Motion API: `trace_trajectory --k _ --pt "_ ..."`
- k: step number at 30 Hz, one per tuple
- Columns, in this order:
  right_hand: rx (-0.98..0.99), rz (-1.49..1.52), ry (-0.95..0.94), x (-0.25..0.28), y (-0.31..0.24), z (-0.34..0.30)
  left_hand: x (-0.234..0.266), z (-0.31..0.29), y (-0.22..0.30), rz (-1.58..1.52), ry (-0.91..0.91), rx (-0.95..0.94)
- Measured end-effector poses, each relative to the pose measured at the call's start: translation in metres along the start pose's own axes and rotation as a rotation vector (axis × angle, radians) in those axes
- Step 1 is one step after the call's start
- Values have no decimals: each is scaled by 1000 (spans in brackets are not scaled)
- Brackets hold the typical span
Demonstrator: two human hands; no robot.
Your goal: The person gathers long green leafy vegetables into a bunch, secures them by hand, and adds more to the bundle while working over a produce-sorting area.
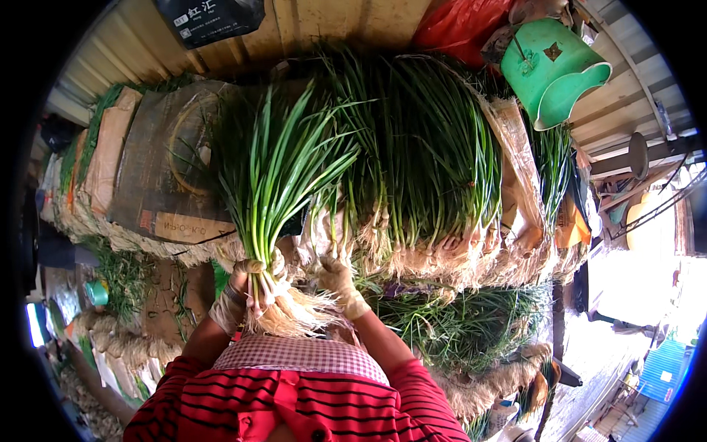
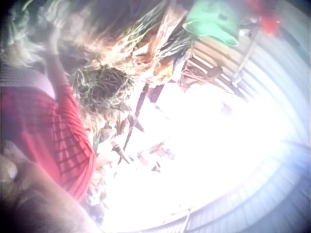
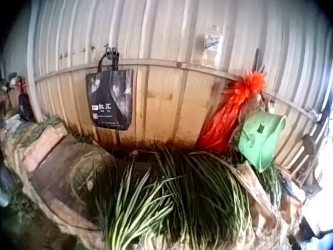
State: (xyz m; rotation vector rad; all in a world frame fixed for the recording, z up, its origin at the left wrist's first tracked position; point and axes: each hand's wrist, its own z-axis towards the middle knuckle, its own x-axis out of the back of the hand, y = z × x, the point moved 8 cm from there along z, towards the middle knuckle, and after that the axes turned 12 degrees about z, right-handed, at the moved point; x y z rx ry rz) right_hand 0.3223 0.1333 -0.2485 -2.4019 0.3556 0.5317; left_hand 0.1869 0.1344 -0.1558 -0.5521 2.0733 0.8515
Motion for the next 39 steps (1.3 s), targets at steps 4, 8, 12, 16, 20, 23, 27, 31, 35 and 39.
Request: trace_trajectory --k 4,8,12,16,20,23,27,31,35,39 --pt "227 -169 -166 -20 -7 -34 31 1 -29 173 -15 292" --pt "489 -700 -185 -34 -55 -38 18 2 -29 104 40 179" --pt "534 -409 -320 -75 -94 -9 27 1 -36 15 45 267" --pt "747 -816 -232 -62 -67 -29 22 1 -26 5 114 102" --pt "136 -1854 -475 47 37 -32 23 -5 -44 -270 -57 386" --pt "16 -1490 -236 45 1 -41 14 -4 -43 -267 -71 343" --pt "980 -991 -96 58 -24 14 12 5 -29 -28 9 118" --pt "58 12 48 62 29 50 -21 0 -3 56 -162 -58" --pt "41 -157 -15 42 30 53 -19 -1 -7 20 -90 24" --pt "0 22 -248 14 -23 -19 -20 -7 15 109 -151 -136"
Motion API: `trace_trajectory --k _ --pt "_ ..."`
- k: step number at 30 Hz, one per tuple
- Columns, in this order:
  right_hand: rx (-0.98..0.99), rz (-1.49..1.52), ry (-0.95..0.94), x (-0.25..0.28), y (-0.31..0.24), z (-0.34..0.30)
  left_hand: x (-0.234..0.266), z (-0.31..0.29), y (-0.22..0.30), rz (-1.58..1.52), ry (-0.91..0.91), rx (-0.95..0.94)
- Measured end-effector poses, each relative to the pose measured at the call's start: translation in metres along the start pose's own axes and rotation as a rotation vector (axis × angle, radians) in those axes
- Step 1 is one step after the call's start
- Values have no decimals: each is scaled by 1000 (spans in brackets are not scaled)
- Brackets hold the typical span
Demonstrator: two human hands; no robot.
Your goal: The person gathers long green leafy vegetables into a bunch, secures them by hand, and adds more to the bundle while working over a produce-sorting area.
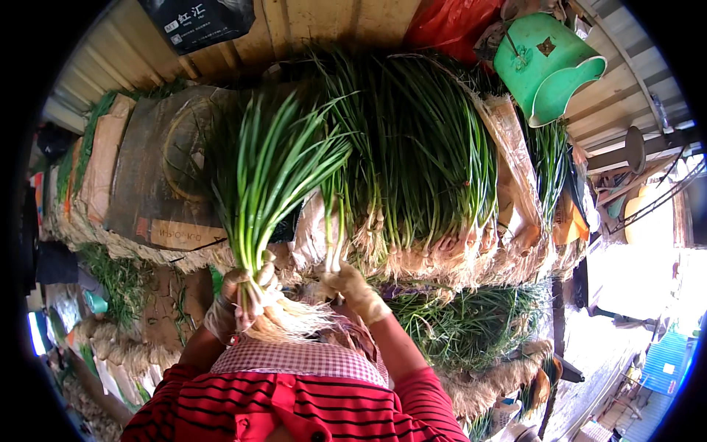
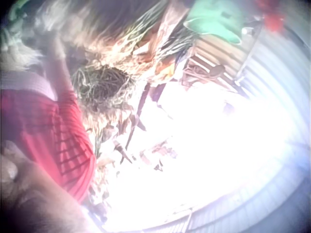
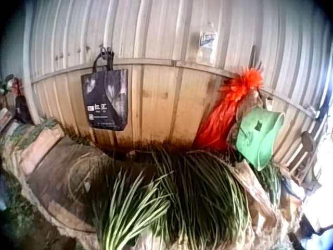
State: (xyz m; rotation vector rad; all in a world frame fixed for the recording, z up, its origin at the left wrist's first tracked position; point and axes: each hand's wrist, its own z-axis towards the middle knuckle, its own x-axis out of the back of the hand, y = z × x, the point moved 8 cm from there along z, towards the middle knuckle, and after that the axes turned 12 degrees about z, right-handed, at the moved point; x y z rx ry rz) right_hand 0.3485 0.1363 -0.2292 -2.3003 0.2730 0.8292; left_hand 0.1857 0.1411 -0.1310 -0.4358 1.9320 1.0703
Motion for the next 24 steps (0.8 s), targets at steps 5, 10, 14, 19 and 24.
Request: trace_trajectory --k 5,10,14,19,24 --pt "371 342 -39 -57 -136 -143 -8 -5 26 -99 -28 -102" --pt "265 218 131 -11 -154 -156 -7 17 8 -14 -29 2" --pt "71 448 132 11 -58 -70 10 13 -45 51 4 383" --pt "357 -1367 37 -58 -21 -37 -9 7 -48 50 92 418" --pt "350 -1626 -118 -3 -10 -37 -1 12 -37 -133 195 113"
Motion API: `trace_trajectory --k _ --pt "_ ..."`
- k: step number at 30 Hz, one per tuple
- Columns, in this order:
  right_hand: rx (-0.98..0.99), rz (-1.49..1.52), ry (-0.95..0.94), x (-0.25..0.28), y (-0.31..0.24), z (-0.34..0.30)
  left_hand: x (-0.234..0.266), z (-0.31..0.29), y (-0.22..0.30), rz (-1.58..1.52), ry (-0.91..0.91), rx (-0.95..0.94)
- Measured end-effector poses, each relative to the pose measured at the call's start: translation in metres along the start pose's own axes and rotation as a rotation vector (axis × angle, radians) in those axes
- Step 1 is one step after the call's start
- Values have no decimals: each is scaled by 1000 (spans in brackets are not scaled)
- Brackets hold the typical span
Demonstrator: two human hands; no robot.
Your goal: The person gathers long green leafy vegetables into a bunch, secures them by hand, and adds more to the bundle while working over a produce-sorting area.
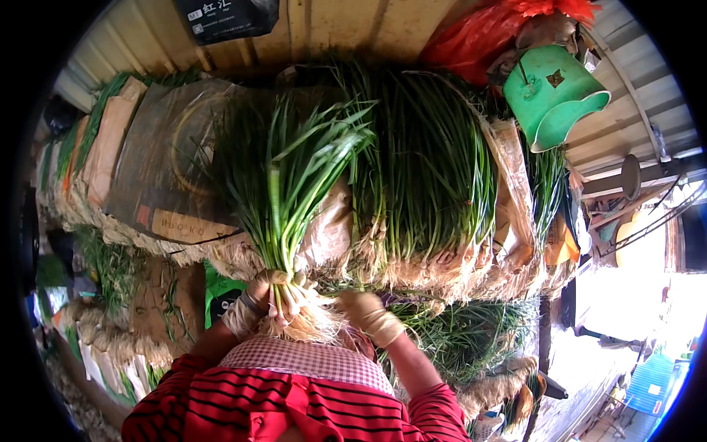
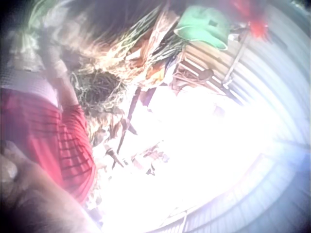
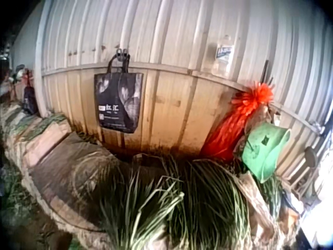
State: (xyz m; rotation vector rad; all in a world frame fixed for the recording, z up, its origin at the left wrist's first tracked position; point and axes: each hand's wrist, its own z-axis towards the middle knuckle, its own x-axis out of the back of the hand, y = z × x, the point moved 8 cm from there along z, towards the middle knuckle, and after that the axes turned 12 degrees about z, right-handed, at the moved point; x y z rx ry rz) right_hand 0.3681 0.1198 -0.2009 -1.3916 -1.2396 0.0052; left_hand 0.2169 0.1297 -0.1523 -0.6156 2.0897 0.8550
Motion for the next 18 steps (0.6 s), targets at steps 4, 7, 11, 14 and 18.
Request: trace_trajectory --k 4,7,11,14,18 --pt "-313 245 566 87 126 -49 19 3 -2 128 49 149" --pt "-248 656 629 141 6 4 25 3 -13 191 88 257" --pt "52 695 463 110 -51 88 21 5 -7 278 158 171" --pt "265 368 479 95 -83 103 26 1 -8 310 129 241" --pt "251 -33 106 73 -88 110 37 1 -15 284 124 290"
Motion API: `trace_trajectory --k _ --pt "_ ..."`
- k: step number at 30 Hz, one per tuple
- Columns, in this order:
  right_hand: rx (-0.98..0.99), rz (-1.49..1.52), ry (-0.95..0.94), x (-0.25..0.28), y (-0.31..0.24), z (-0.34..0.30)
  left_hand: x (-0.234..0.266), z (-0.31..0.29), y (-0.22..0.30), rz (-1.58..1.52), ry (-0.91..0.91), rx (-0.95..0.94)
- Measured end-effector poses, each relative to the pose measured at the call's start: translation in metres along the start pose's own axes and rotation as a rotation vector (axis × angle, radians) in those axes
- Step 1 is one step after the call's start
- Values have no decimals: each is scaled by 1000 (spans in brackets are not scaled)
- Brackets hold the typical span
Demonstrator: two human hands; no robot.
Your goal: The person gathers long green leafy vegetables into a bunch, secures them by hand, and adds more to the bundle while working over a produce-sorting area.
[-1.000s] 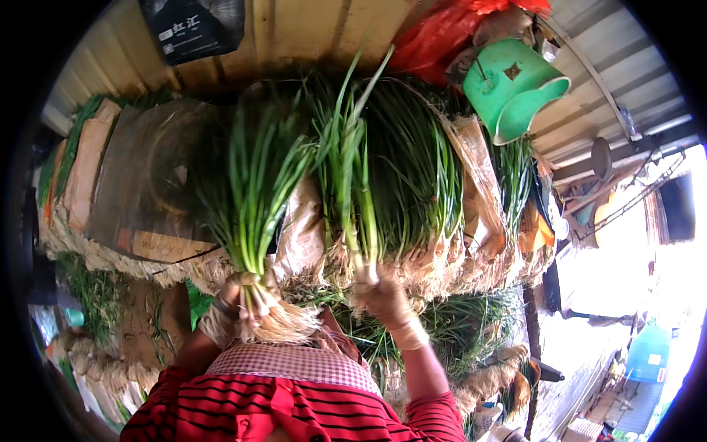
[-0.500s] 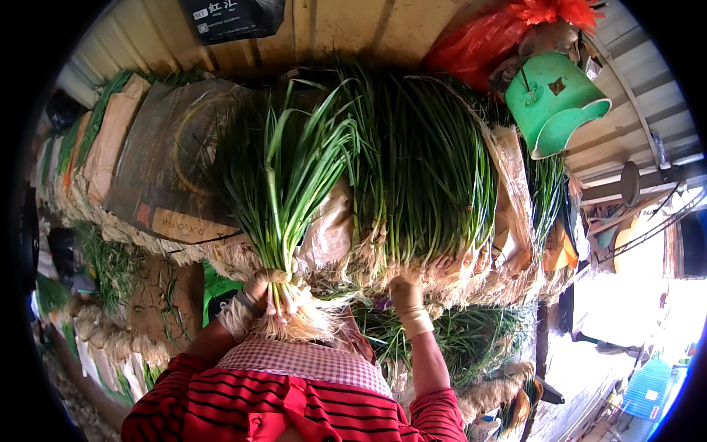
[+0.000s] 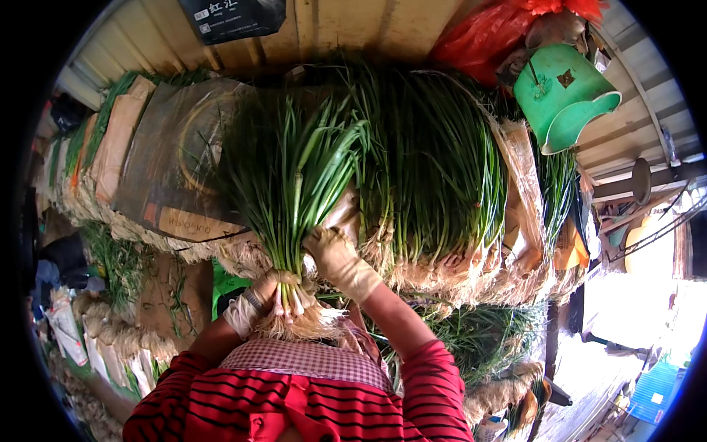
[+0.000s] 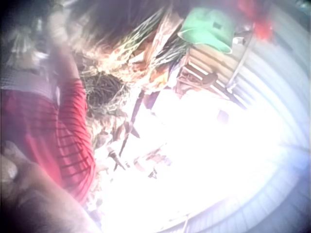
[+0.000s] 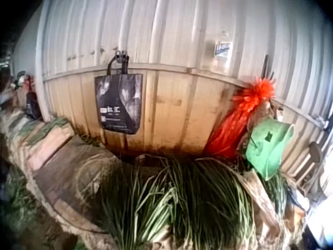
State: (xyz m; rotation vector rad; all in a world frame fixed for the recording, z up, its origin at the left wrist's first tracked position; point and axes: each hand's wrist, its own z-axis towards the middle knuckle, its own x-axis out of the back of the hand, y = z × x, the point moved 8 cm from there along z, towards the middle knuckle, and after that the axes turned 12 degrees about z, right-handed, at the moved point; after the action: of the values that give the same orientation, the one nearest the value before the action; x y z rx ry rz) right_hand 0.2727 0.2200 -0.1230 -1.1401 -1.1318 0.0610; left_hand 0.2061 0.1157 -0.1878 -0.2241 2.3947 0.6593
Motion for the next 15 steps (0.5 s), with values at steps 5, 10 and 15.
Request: trace_trajectory --k 5,10,15 --pt "-107 -540 -969 -39 16 -114 -2 1 12 49 53 -88" --pt "-338 332 139 46 17 -38 -3 10 12 126 166 -119" --pt "-534 923 4 2 7 -18 3 14 12 135 231 -231"
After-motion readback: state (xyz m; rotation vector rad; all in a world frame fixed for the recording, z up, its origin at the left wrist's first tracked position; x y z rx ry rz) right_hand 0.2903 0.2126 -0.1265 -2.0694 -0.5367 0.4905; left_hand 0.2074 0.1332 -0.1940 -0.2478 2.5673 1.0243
